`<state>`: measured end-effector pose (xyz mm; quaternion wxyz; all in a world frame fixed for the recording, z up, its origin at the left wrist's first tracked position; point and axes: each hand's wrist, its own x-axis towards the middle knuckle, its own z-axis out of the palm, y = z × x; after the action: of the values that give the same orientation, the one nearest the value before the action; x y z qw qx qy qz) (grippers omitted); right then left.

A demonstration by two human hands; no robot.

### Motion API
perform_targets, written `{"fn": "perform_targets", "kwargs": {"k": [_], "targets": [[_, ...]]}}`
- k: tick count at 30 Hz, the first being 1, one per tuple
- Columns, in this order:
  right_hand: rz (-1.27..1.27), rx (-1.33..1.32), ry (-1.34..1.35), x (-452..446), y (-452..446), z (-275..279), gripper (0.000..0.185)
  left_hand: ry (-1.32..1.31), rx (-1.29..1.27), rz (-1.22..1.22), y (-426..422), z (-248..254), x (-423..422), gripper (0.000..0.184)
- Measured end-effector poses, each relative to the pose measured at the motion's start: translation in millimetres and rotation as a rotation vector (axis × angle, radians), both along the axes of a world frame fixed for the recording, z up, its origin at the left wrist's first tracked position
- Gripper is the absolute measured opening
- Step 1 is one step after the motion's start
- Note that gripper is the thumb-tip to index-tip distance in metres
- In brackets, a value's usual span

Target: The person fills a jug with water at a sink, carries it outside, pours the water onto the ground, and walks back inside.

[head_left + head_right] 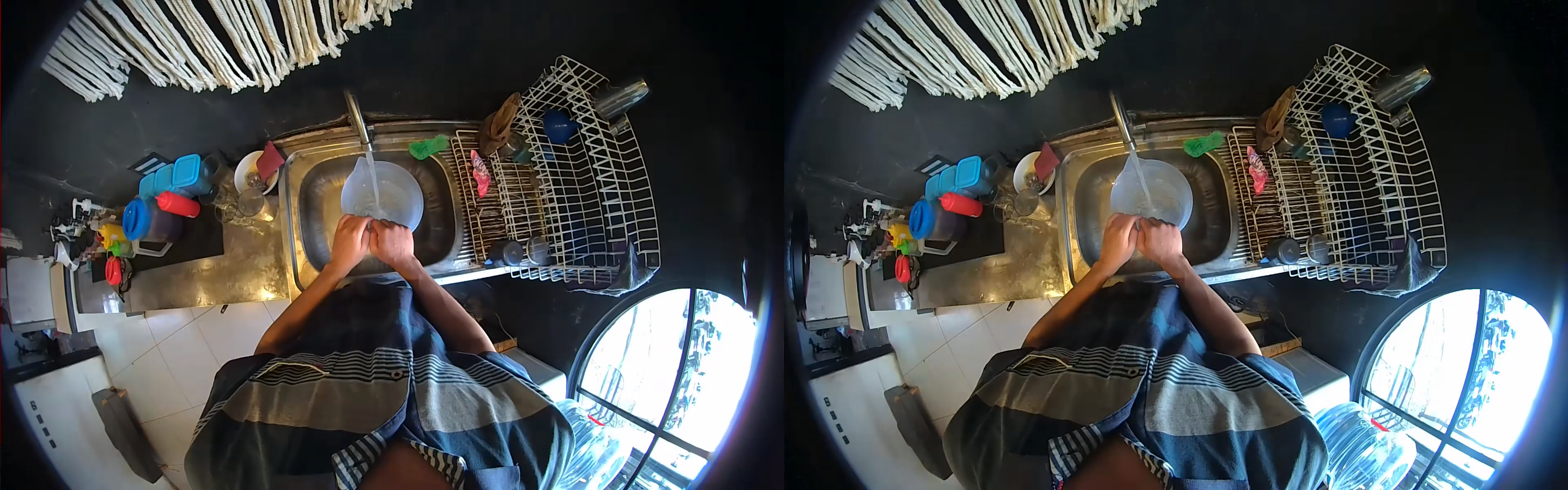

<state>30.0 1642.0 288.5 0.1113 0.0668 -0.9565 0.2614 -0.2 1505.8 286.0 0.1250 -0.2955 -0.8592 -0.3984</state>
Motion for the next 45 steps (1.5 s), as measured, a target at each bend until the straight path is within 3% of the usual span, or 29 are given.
{"fn": "perform_targets", "kwargs": {"k": [45], "targets": [[-0.013, -0.008, 0.020, 0.1, -1.3, 0.3, 0.012, -0.011, 0.027, 0.000, 0.2, 4.0, 0.6, 0.016]]}}
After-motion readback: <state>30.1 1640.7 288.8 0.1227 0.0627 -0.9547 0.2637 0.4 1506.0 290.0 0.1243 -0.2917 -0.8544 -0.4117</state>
